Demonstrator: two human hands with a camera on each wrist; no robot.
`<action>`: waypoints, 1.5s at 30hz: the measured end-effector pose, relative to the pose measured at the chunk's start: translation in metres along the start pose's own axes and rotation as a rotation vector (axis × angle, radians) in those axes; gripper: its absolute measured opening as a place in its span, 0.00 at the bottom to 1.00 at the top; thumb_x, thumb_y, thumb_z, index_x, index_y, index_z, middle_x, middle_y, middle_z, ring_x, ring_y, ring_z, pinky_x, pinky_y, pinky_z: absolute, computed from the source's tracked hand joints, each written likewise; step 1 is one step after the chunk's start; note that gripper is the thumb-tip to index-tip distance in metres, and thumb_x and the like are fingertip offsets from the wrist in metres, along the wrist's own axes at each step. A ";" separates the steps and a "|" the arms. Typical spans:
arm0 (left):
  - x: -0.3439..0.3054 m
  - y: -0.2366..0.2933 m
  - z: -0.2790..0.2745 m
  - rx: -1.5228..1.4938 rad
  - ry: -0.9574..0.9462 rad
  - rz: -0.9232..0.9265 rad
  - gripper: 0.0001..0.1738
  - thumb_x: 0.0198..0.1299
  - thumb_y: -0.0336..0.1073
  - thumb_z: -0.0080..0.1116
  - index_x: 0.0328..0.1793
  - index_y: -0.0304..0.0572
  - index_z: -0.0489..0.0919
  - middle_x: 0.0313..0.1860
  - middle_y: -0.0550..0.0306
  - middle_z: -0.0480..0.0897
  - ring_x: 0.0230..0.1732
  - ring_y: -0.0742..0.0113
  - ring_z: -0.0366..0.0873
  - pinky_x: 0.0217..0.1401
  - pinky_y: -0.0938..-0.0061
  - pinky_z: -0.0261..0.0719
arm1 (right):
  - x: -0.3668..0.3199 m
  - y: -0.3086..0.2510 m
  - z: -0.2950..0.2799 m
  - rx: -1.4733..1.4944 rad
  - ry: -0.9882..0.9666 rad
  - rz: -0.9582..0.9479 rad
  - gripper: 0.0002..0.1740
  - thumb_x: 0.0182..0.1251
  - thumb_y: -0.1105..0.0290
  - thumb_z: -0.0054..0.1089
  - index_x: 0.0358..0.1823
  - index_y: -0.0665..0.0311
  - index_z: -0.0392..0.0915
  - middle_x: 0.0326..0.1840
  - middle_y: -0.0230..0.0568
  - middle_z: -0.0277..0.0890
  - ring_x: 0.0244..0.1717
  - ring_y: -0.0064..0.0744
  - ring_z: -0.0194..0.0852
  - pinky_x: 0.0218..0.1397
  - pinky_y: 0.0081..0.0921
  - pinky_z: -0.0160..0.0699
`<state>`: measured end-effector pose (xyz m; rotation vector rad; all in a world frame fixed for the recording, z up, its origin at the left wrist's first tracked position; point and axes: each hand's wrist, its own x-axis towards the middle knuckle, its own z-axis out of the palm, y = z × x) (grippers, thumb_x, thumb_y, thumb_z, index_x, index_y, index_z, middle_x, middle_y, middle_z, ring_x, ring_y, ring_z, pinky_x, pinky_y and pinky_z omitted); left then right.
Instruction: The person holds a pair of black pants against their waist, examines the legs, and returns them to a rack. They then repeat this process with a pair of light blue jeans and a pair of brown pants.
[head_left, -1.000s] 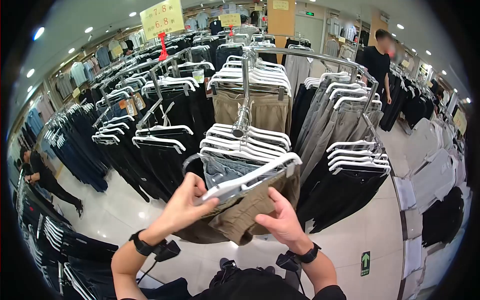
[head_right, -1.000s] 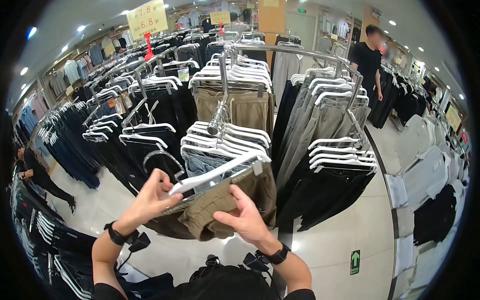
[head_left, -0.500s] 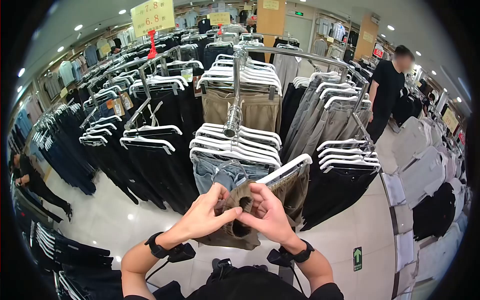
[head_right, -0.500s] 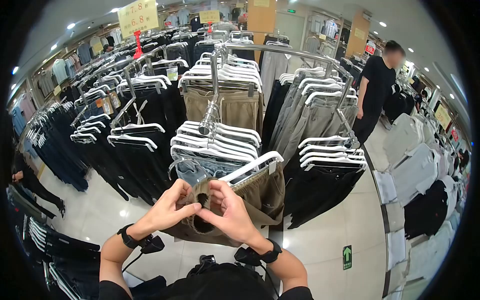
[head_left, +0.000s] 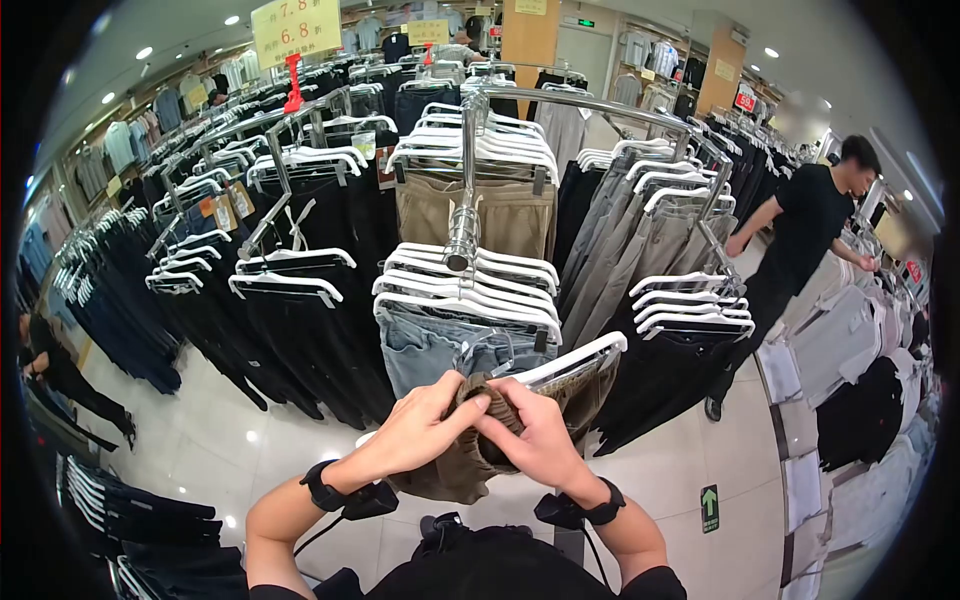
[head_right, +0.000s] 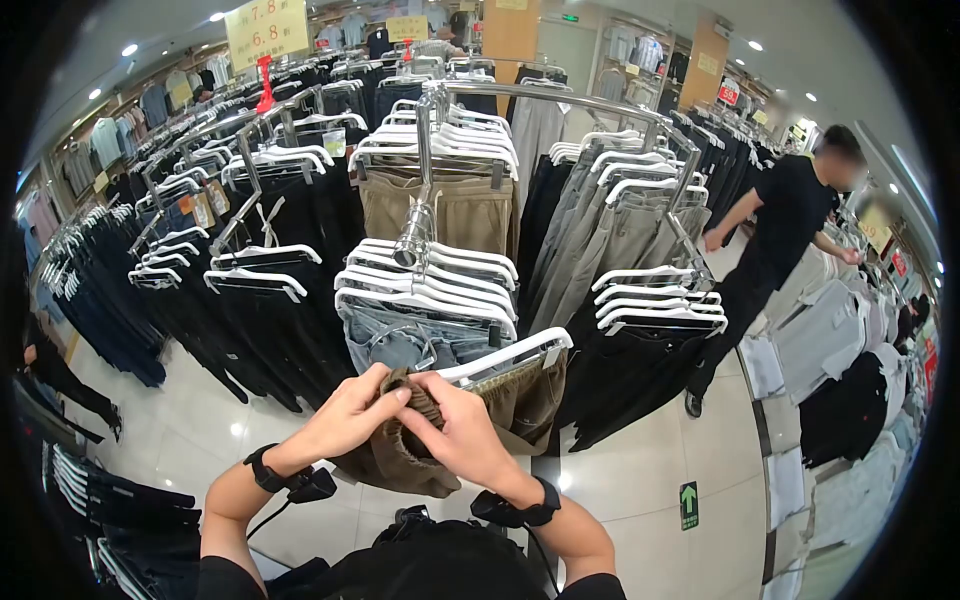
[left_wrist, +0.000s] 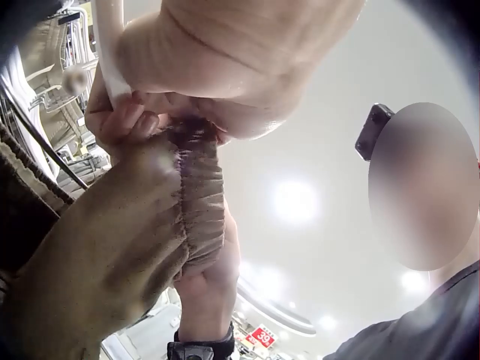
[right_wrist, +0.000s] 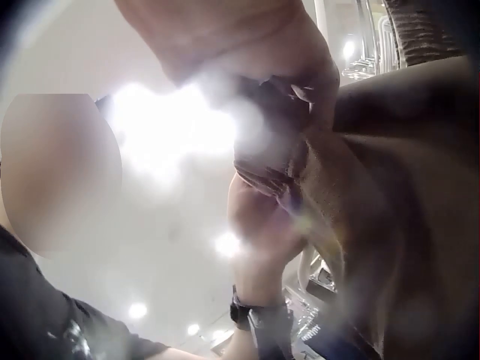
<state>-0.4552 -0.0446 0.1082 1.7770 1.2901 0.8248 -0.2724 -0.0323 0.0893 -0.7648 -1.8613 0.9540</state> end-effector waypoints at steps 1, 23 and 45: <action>0.001 -0.007 -0.002 -0.043 -0.007 0.003 0.20 0.66 0.47 0.52 0.37 0.34 0.67 0.25 0.43 0.75 0.27 0.52 0.73 0.33 0.62 0.69 | 0.001 0.007 0.001 0.068 -0.005 -0.006 0.15 0.65 0.71 0.61 0.50 0.71 0.73 0.38 0.48 0.80 0.37 0.38 0.81 0.42 0.28 0.76; -0.030 -0.070 -0.069 -0.099 -0.103 0.083 0.11 0.57 0.33 0.52 0.40 0.31 0.75 0.25 0.47 0.75 0.26 0.60 0.73 0.33 0.68 0.71 | 0.019 0.004 0.061 1.239 -0.140 0.525 0.14 0.77 0.67 0.46 0.55 0.68 0.72 0.50 0.37 0.79 0.49 0.23 0.79 0.55 0.22 0.77; -0.118 -0.133 -0.144 0.254 0.038 0.127 0.11 0.51 0.37 0.55 0.32 0.34 0.72 0.27 0.47 0.76 0.32 0.44 0.76 0.30 0.55 0.69 | 0.024 -0.037 0.133 1.234 0.010 0.552 0.06 0.74 0.67 0.50 0.39 0.60 0.66 0.45 0.43 0.76 0.49 0.37 0.77 0.56 0.36 0.77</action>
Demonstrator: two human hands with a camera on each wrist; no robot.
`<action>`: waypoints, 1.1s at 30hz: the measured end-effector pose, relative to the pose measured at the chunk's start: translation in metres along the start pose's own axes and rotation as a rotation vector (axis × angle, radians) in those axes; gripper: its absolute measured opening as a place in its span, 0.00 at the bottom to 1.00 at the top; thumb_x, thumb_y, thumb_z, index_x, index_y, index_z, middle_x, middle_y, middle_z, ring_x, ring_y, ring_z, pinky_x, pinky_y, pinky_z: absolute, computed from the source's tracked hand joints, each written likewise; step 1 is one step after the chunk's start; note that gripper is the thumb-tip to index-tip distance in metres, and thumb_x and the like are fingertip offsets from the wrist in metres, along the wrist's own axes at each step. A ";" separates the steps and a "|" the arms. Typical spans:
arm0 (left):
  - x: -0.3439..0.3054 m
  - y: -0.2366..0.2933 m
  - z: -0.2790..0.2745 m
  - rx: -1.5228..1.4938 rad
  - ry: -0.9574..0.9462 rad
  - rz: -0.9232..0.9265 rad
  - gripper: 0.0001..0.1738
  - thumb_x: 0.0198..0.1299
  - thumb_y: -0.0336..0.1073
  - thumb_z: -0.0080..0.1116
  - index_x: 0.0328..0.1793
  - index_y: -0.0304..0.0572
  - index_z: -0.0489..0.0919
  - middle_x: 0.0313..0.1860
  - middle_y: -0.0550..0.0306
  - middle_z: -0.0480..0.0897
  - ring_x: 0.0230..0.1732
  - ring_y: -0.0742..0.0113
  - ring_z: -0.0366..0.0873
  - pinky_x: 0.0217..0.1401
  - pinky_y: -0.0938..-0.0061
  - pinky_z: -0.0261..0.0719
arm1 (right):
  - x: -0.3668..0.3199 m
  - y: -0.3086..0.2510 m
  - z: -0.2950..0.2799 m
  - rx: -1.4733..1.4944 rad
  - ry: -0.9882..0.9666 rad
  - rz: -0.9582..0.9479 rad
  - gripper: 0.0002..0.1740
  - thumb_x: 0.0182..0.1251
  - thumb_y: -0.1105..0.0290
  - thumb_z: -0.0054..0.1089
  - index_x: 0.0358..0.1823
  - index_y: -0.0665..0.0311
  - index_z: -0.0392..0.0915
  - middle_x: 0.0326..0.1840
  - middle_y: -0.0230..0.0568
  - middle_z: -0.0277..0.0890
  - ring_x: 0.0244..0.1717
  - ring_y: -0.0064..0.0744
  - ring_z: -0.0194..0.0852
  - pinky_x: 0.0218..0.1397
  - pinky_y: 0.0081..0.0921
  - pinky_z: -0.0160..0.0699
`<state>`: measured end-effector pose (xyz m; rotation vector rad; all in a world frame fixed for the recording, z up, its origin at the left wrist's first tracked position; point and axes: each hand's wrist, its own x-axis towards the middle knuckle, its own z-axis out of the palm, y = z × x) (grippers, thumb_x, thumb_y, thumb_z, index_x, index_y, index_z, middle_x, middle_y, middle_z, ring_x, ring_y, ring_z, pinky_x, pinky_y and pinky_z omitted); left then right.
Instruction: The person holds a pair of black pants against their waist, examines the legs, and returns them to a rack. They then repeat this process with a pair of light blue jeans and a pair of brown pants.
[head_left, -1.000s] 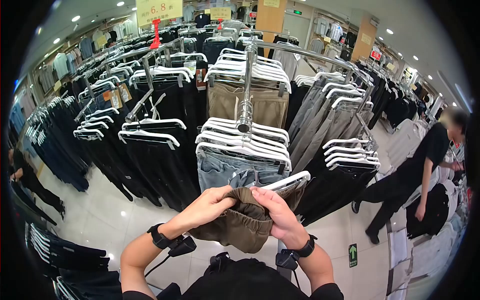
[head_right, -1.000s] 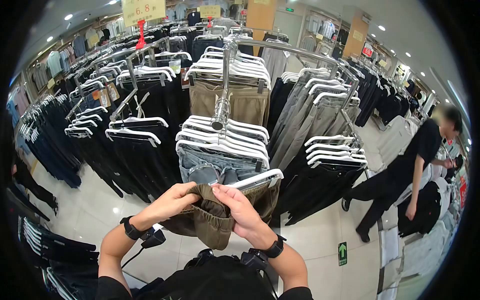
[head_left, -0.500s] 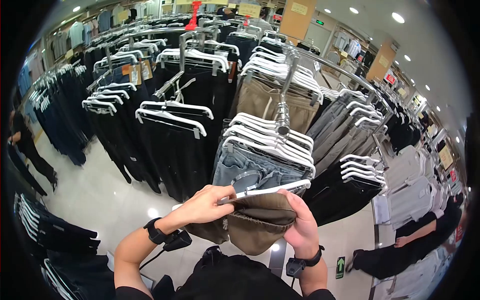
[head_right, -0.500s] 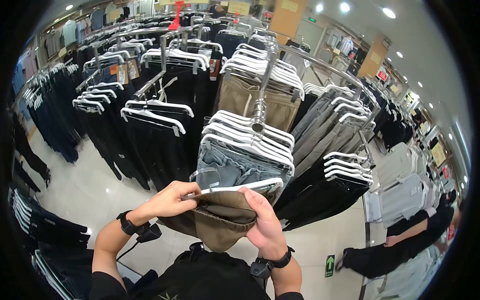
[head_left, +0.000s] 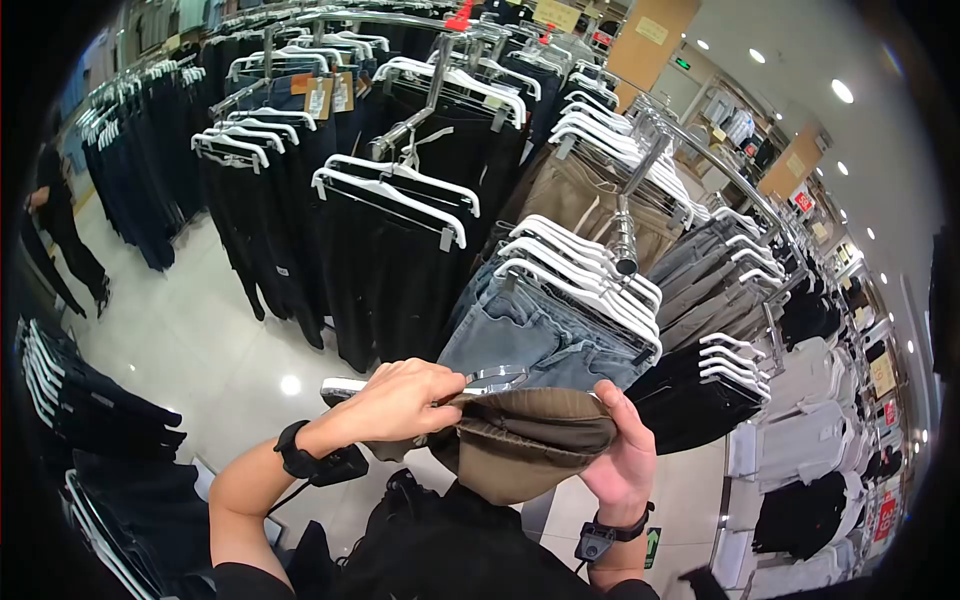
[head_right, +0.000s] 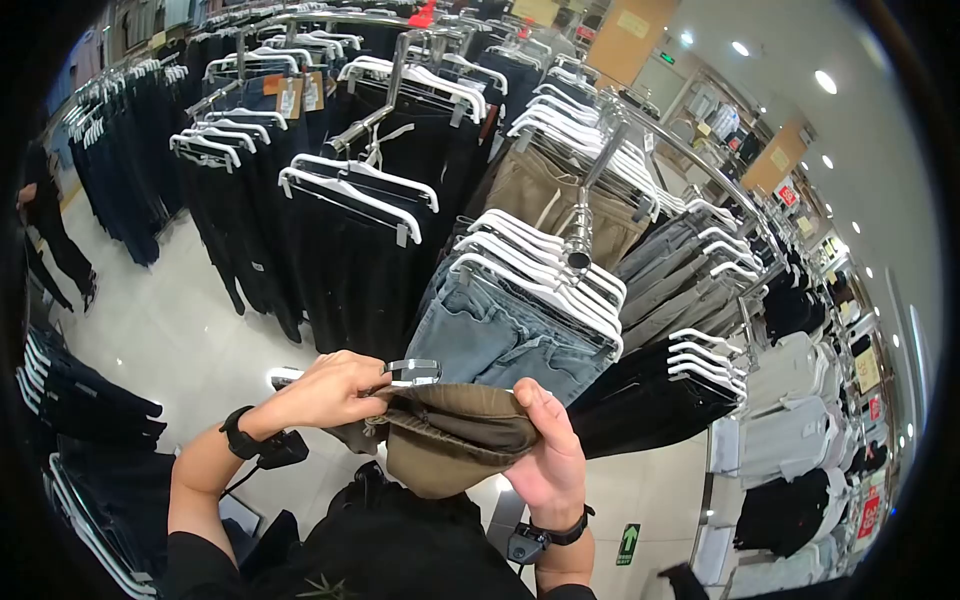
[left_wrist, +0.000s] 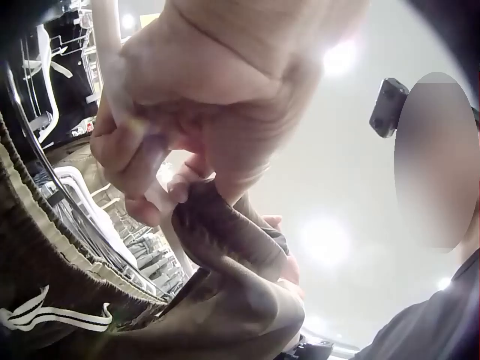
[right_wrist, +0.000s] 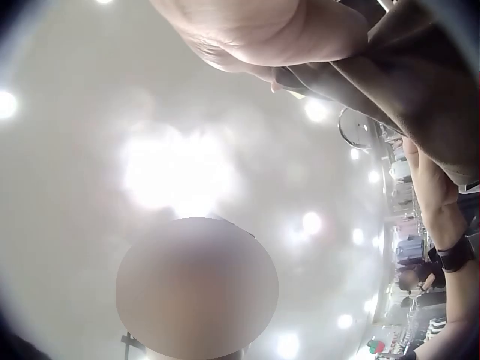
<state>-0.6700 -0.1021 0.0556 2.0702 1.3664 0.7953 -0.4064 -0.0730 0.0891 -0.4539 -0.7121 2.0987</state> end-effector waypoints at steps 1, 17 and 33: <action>-0.004 -0.002 -0.002 0.002 0.001 0.002 0.11 0.51 0.37 0.55 0.32 0.34 0.72 0.27 0.47 0.76 0.32 0.44 0.76 0.30 0.55 0.69 | 0.000 0.001 0.003 -0.004 -0.010 0.010 0.05 0.73 0.68 0.50 0.40 0.60 0.66 0.45 0.43 0.76 0.49 0.37 0.77 0.56 0.36 0.77; -0.017 -0.002 0.004 0.044 0.150 -0.179 0.11 0.48 0.35 0.55 0.26 0.30 0.74 0.22 0.43 0.75 0.27 0.43 0.75 0.29 0.57 0.70 | 0.022 0.012 0.000 -0.897 -0.176 -0.092 0.20 0.61 0.81 0.60 0.54 0.63 0.68 0.47 0.32 0.75 0.46 0.18 0.72 0.49 0.19 0.70; -0.001 0.009 0.022 0.171 0.204 -0.174 0.12 0.44 0.34 0.56 0.21 0.29 0.72 0.21 0.40 0.75 0.27 0.40 0.75 0.29 0.55 0.70 | 0.039 0.010 -0.026 -1.794 -0.133 -0.297 0.14 0.46 0.75 0.61 0.38 0.62 0.72 0.27 0.40 0.75 0.30 0.41 0.76 0.34 0.32 0.72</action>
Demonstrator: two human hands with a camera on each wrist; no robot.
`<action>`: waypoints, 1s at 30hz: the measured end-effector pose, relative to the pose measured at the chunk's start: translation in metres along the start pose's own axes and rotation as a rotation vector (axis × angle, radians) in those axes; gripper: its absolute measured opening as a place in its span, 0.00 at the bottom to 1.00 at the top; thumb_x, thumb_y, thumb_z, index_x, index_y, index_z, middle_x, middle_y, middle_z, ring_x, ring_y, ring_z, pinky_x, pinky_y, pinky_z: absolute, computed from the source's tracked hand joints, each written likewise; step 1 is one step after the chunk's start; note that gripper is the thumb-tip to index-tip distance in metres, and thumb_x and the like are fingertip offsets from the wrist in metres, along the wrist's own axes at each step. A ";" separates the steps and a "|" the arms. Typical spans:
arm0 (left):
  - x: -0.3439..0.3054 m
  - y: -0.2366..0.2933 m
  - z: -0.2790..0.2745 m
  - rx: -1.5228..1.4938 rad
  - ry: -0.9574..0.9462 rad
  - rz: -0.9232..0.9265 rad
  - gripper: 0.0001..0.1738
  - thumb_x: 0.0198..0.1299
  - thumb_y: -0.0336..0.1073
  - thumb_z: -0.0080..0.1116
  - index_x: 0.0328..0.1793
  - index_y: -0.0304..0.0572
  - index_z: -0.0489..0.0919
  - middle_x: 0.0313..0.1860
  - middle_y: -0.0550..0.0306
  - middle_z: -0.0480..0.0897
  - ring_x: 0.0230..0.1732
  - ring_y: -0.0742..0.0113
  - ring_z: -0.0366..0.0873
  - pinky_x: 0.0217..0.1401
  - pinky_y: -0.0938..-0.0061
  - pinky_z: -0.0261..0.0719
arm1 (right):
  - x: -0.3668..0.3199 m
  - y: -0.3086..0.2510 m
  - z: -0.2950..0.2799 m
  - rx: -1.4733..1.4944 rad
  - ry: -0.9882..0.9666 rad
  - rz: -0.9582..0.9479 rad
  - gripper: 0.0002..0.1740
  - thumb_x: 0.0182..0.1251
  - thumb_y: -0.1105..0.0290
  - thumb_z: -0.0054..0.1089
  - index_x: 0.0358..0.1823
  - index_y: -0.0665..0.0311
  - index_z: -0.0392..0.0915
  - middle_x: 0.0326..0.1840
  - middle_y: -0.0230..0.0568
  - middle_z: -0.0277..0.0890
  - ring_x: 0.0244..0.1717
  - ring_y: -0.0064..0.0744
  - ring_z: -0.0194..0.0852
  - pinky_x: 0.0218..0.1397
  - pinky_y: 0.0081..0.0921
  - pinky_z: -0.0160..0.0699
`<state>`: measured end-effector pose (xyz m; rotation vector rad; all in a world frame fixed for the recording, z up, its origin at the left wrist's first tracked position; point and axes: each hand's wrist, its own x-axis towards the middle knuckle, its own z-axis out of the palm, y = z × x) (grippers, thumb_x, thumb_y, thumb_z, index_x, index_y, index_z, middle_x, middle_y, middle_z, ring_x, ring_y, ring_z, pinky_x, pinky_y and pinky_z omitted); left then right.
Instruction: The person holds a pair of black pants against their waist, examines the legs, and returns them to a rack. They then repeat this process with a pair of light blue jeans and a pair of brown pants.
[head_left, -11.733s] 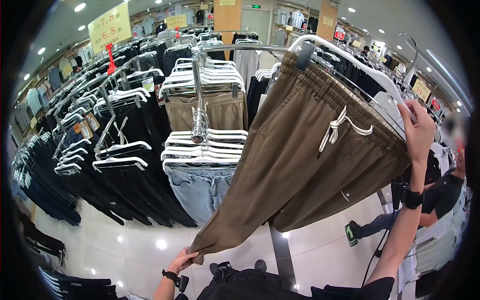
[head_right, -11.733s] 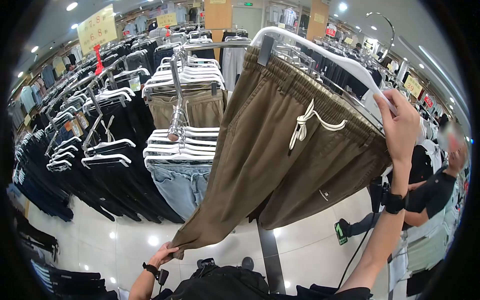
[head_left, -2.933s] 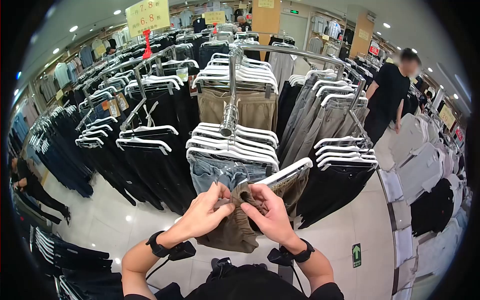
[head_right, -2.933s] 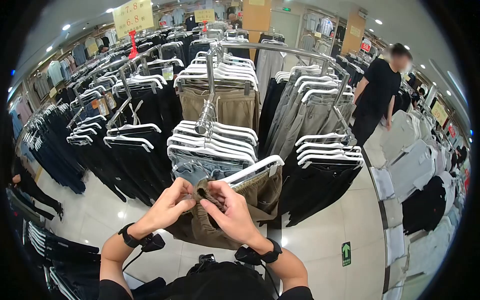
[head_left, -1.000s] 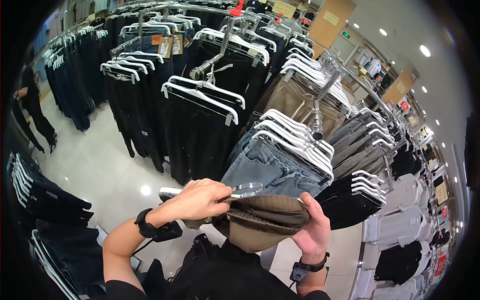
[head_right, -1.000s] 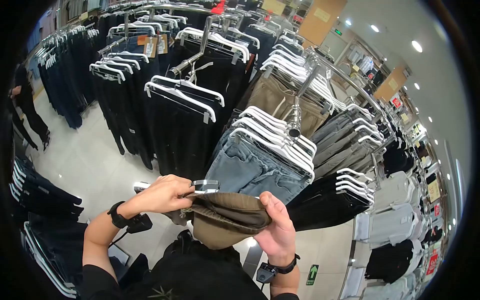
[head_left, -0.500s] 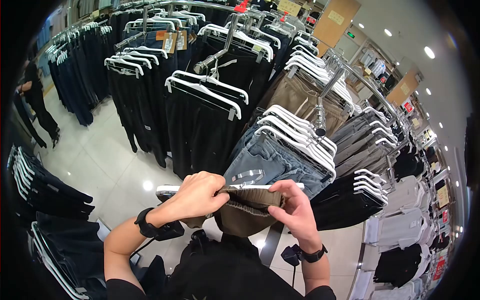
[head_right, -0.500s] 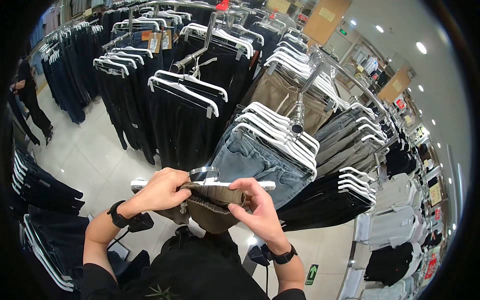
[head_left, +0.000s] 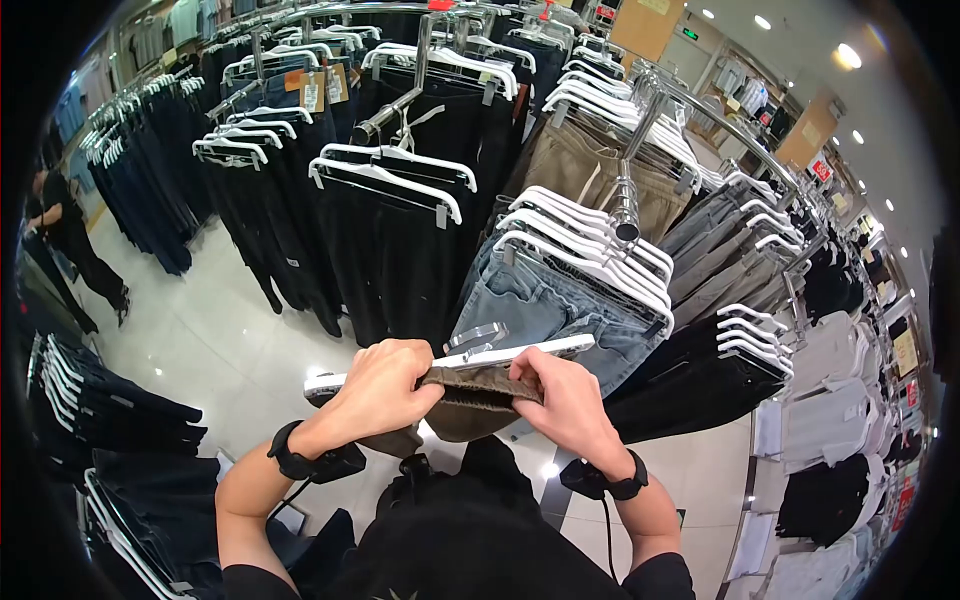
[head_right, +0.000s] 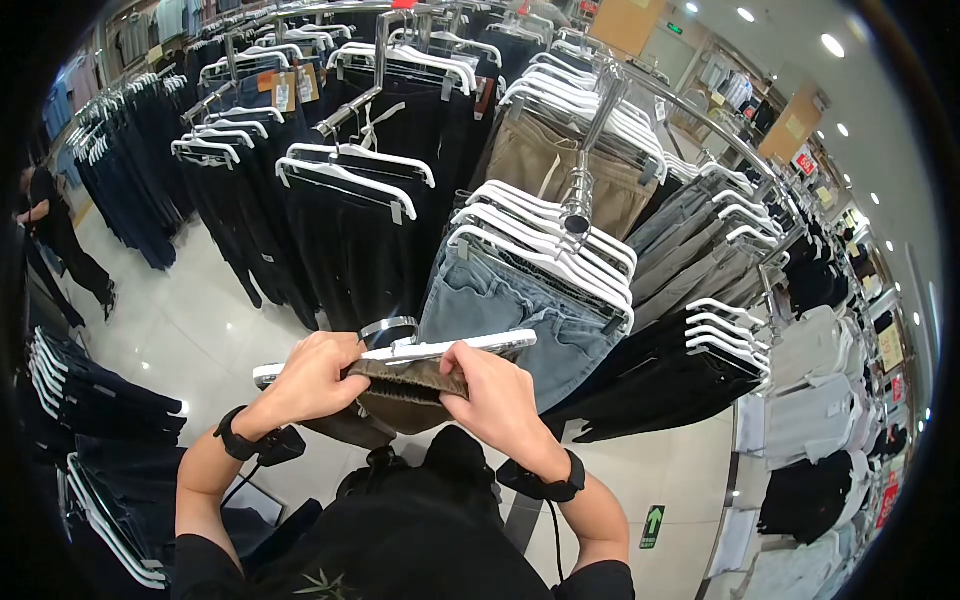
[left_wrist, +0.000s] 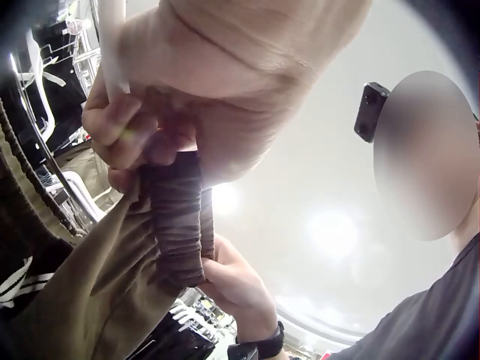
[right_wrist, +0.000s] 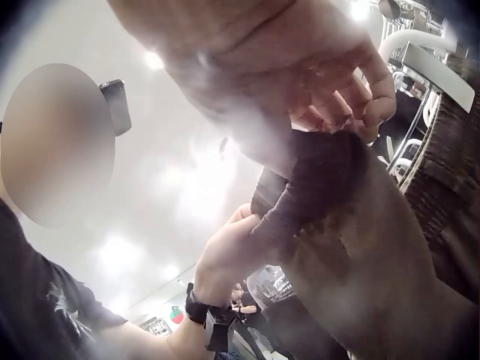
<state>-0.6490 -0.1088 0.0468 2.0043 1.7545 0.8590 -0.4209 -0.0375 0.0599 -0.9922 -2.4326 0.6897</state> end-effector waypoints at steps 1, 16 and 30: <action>0.001 0.000 0.001 -0.007 0.005 -0.008 0.12 0.44 0.34 0.56 0.21 0.29 0.72 0.22 0.40 0.75 0.27 0.40 0.75 0.29 0.55 0.70 | 0.000 0.004 -0.001 0.004 0.009 -0.001 0.14 0.46 0.75 0.61 0.37 0.62 0.72 0.28 0.39 0.75 0.30 0.41 0.76 0.34 0.32 0.73; 0.028 0.003 -0.009 0.070 -0.130 -0.015 0.10 0.43 0.33 0.56 0.24 0.32 0.70 0.18 0.40 0.71 0.25 0.41 0.72 0.27 0.55 0.65 | -0.016 0.058 -0.063 0.021 -0.082 0.103 0.12 0.43 0.73 0.62 0.33 0.64 0.73 0.23 0.38 0.71 0.21 0.32 0.70 0.28 0.26 0.69; 0.059 0.022 0.007 -0.103 -0.146 -0.025 0.10 0.42 0.30 0.59 0.26 0.33 0.70 0.18 0.49 0.72 0.21 0.56 0.72 0.23 0.64 0.67 | -0.030 0.043 -0.039 0.229 -0.058 -0.088 0.10 0.52 0.69 0.60 0.36 0.62 0.75 0.30 0.40 0.79 0.30 0.42 0.80 0.30 0.35 0.76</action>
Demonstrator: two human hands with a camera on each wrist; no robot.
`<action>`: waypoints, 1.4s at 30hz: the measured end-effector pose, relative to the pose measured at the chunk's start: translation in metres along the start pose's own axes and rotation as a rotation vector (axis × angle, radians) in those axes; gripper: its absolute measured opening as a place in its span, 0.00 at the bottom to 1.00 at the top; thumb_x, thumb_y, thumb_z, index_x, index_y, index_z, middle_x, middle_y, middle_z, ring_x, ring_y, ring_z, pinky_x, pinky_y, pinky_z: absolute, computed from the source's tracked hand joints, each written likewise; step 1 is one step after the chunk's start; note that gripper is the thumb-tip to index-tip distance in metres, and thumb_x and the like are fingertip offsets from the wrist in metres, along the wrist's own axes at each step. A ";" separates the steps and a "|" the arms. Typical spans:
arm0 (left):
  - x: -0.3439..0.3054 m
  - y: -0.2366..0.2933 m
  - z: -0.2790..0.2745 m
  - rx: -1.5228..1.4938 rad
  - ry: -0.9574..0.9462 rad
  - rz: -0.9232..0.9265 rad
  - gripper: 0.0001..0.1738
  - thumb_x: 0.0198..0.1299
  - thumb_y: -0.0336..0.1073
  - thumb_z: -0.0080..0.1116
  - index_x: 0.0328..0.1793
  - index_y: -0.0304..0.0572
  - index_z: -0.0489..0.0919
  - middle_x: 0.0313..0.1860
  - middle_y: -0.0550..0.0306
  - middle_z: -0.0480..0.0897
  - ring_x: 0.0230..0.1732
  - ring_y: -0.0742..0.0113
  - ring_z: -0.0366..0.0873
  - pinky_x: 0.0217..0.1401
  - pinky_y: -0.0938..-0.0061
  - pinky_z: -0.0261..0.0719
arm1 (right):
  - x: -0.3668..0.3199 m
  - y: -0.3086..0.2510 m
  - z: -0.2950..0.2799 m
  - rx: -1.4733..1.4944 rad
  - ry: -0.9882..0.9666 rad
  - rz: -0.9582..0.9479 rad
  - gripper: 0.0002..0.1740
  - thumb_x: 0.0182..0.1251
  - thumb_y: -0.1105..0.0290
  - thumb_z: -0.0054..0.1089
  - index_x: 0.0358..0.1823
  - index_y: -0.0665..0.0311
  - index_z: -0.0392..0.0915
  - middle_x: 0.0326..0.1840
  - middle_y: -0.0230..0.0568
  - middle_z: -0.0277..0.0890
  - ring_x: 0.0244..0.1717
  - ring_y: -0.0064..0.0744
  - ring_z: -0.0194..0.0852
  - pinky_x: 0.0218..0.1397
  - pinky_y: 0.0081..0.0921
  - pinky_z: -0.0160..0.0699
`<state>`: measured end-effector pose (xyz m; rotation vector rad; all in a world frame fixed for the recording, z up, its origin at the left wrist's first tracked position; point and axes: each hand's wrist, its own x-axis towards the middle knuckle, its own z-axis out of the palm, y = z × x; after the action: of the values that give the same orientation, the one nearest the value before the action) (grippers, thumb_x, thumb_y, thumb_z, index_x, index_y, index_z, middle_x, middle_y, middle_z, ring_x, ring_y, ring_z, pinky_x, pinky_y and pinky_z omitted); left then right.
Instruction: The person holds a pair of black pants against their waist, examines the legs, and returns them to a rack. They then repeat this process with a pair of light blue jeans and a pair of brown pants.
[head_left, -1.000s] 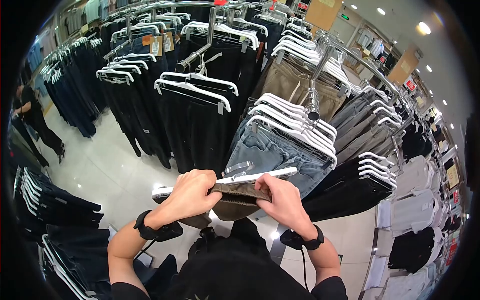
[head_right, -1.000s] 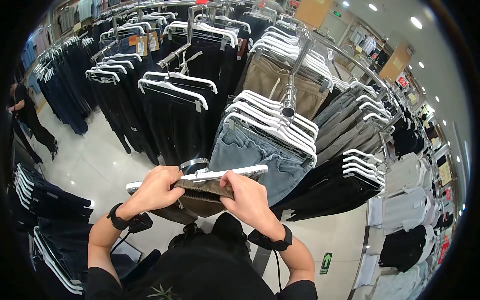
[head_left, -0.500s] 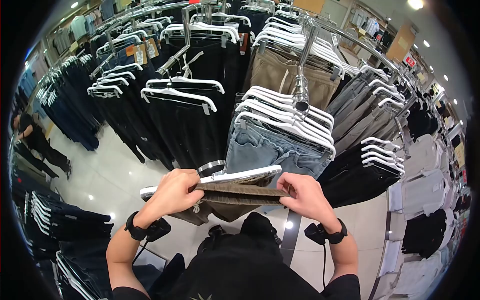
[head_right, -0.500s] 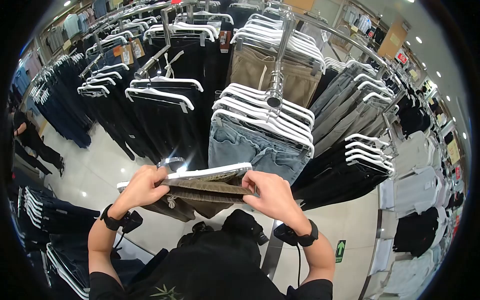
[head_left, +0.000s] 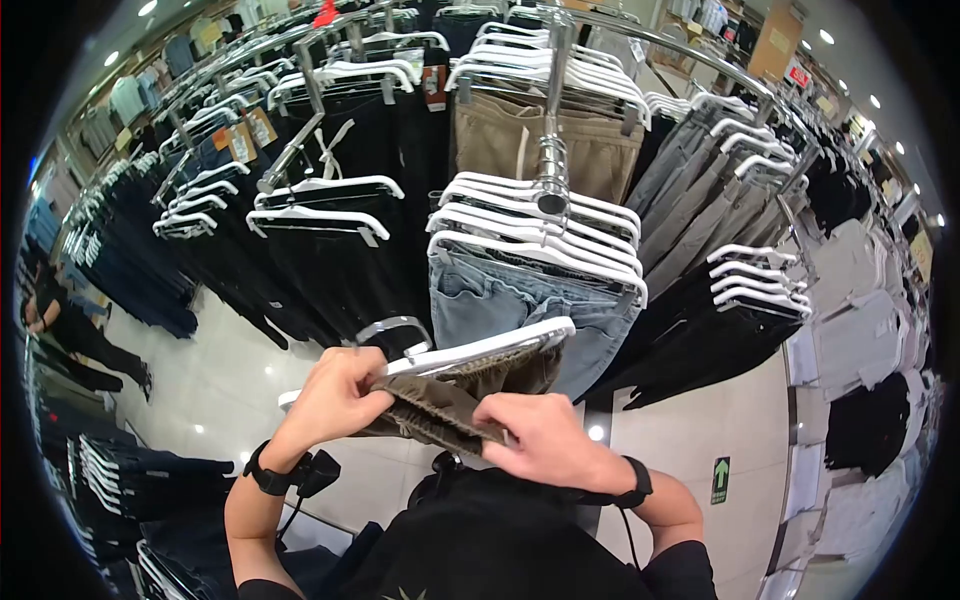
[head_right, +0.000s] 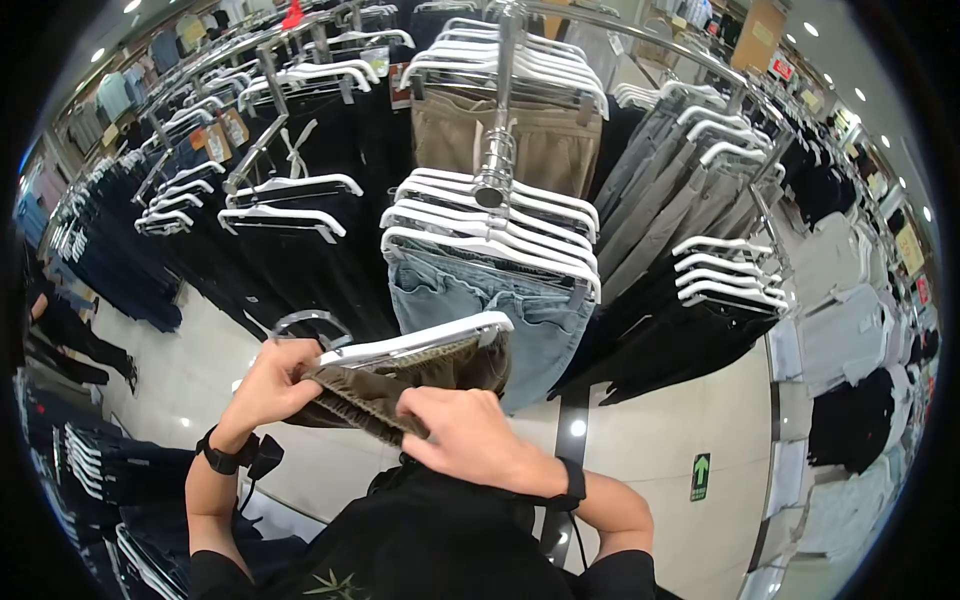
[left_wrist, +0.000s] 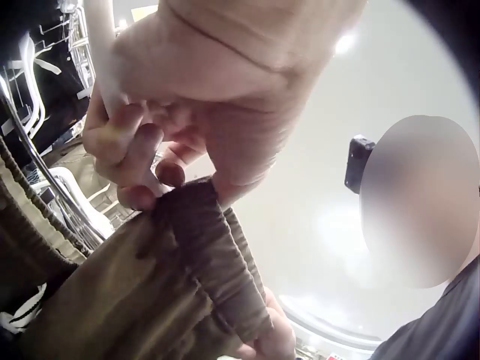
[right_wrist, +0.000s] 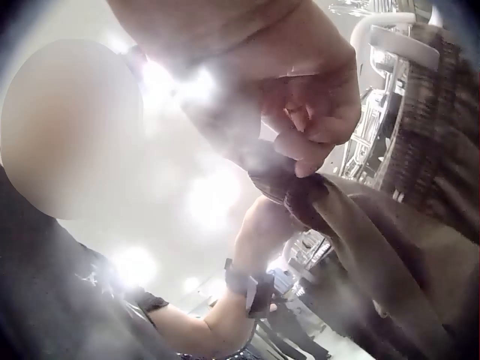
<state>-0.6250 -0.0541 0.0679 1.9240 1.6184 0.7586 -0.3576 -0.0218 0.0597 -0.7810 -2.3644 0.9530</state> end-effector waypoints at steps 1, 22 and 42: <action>0.002 -0.001 -0.003 -0.049 -0.012 0.020 0.10 0.42 0.29 0.60 0.26 0.34 0.69 0.18 0.50 0.71 0.21 0.60 0.72 0.22 0.67 0.67 | -0.003 0.001 0.005 0.045 0.005 -0.005 0.10 0.52 0.69 0.60 0.35 0.63 0.74 0.29 0.40 0.78 0.29 0.42 0.79 0.29 0.36 0.76; 0.025 0.051 -0.076 0.136 0.314 0.027 0.16 0.54 0.26 0.67 0.37 0.33 0.68 0.20 0.61 0.76 0.24 0.84 0.68 0.24 0.85 0.63 | -0.182 0.241 0.102 -0.299 0.094 0.715 0.11 0.53 0.68 0.60 0.40 0.56 0.79 0.36 0.42 0.81 0.40 0.50 0.80 0.41 0.44 0.78; 0.020 0.082 -0.068 0.309 0.414 0.240 0.22 0.51 0.37 0.73 0.25 0.35 0.68 0.14 0.58 0.67 0.16 0.73 0.57 0.19 0.76 0.53 | -0.171 0.287 0.083 -0.099 0.131 0.690 0.15 0.56 0.68 0.63 0.46 0.62 0.79 0.39 0.46 0.82 0.44 0.44 0.81 0.48 0.37 0.80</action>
<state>-0.6118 -0.0453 0.1751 2.3273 1.8514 1.1187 -0.1898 -0.0008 -0.2399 -1.7052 -2.0569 0.9947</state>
